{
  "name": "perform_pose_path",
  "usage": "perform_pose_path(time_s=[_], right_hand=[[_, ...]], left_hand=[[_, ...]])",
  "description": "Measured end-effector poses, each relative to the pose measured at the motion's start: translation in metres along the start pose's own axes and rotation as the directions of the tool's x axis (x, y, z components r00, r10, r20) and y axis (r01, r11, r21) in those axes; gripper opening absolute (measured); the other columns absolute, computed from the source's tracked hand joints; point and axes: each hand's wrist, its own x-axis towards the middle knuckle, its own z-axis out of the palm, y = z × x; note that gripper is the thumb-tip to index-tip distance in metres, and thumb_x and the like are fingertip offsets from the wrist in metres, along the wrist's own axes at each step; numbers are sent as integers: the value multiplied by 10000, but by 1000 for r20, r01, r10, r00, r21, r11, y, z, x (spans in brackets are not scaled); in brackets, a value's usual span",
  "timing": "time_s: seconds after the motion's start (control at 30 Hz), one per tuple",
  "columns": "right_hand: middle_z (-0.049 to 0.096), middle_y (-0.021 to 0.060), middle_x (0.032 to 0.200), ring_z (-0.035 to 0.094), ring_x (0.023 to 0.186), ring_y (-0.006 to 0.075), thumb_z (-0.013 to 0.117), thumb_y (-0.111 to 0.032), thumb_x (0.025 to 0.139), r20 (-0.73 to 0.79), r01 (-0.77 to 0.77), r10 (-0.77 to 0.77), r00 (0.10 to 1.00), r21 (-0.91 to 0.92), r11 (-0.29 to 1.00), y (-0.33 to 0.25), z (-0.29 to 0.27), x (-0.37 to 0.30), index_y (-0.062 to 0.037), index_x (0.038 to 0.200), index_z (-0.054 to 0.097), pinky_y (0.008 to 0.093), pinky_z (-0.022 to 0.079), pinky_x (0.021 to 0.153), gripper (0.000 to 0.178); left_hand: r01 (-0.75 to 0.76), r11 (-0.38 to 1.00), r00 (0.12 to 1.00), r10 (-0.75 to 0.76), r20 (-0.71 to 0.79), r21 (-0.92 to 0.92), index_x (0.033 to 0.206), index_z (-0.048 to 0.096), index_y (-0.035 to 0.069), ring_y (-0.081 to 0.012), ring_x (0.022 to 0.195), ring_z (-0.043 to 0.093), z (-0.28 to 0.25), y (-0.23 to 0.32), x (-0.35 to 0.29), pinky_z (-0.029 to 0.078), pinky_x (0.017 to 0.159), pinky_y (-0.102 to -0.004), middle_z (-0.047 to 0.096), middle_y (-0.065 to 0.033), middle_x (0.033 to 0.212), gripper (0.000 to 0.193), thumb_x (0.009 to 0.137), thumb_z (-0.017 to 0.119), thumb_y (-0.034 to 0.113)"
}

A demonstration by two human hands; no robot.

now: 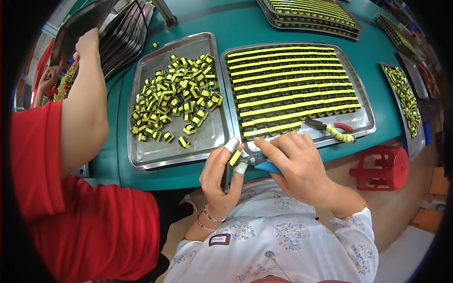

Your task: Assembling and processing small electronic components using hand tools at a factory workbench.

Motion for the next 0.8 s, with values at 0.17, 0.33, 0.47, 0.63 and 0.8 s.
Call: perform_pose_path(time_s=[0.17,0.33,0.47,0.63,0.8], right_hand=[[571,45,930,547,856,225,767,-103,636,-6,9,-9,1000,-20,1000,-1,1,-1,-48,1228,616,363,397,722,613],[570,44,897,540,816,221,719,-95,657,-50,34,-37,998,-68,997,0,7,-2,-41,1207,629,358,401,700,561],[566,44,877,535,799,219,686,-91,684,-58,43,-48,997,-81,996,1,8,-2,-39,1201,632,353,402,686,522],[566,42,873,534,787,210,653,-103,730,-79,49,-58,995,-111,993,2,14,-5,-39,1200,634,349,400,673,475],[571,40,878,534,786,207,640,-109,749,-91,49,-59,994,-110,993,2,15,-5,-36,1205,632,349,398,670,462]], left_hand=[[-35,999,999,36,-10,23,1244,604,-65,-272,975,672,0,-3,-2,521,851,-339,688,-177,1084,423,837,702,-13],[-49,998,999,50,-17,47,1238,605,-67,-285,964,671,0,-3,-2,522,846,-342,689,-174,1074,437,811,694,-38],[-51,995,999,52,-10,81,1238,605,-66,-290,967,669,-1,-2,-2,520,849,-345,686,-175,1079,447,800,690,-48],[-79,991,997,80,-6,111,1233,602,-75,-292,972,666,-1,-3,-3,516,856,-347,681,-179,1083,445,797,685,-54],[-46,996,999,48,-18,81,1224,601,-81,-296,970,664,1,-3,-4,518,851,-349,678,-185,1075,427,807,687,-46]])
